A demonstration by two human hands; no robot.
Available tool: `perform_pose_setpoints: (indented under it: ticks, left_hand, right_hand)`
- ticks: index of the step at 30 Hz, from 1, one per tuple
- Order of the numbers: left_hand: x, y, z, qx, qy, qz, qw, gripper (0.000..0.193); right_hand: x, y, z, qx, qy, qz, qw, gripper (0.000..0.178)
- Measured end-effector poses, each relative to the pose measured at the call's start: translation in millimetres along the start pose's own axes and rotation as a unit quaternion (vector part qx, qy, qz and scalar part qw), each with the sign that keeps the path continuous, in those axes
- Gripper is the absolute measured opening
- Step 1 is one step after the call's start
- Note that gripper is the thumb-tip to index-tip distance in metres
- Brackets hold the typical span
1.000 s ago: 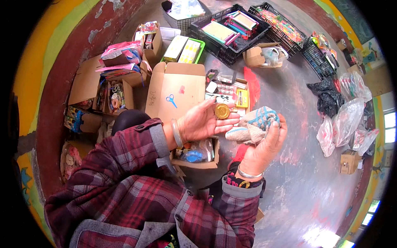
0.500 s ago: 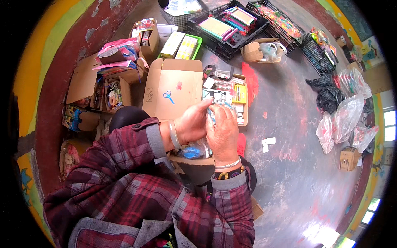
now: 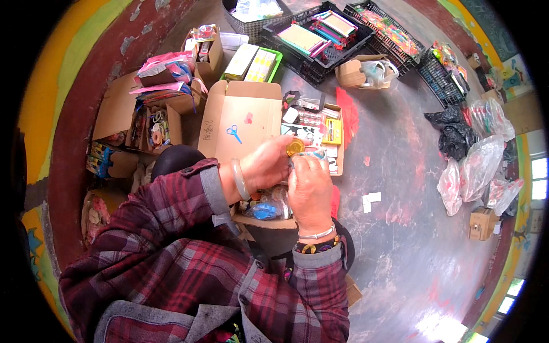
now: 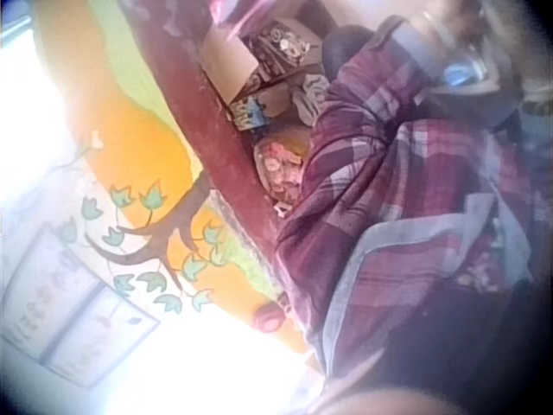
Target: The person sits on the floor and sorts through a cardboard box filled with various small items. They pick up items one by one, wipe them with a cloth, and place them back into the box or into a nearby container.
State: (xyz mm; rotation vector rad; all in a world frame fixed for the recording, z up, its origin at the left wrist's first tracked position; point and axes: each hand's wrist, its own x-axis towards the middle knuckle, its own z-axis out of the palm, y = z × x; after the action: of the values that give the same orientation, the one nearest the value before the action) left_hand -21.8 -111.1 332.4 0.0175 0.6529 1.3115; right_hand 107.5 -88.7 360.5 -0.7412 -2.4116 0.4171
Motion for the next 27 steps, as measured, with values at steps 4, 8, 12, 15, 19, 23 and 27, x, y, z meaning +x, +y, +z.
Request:
perform_pose_setpoints:
  ticks: [4, 8, 12, 15, 19, 23, 27]
  left_hand:
    - [6, 1, -5, -0.033, -0.011, -0.004, 0.999, 0.041]
    - [0, 14, 6, -0.116, -0.048, 0.022, 0.992, 0.043]
    - [1, 16, -4, -0.156, -0.127, -0.007, 0.979, 0.049]
    - [2, 15, -4, -0.216, -0.175, -0.029, 0.96, 0.042]
    - [4, 7, 1, -0.136, -0.111, 0.048, 0.983, 0.042]
    - [3, 5, 0, -0.075, -0.106, 0.084, 0.988, 0.046]
    - [-3, 4, 5, -0.061, -0.106, 0.075, 0.99, 0.048]
  right_hand:
    - [-4, 3, -5, -0.016, -0.004, 0.028, 0.999, 0.019]
    - [-7, 11, -23, -0.042, 0.057, 0.107, 0.992, 0.021]
    - [-13, 22, -31, 0.035, 0.128, 0.162, 0.978, 0.017]
    - [-16, 25, -33, 0.079, 0.129, 0.206, 0.967, 0.017]
    - [-17, 26, -34, 0.083, 0.132, 0.208, 0.966, 0.017]
    - [-17, 25, -33, 0.118, 0.138, 0.251, 0.951, 0.017]
    - [-17, 23, -35, 0.163, 0.151, 0.286, 0.932, 0.015]
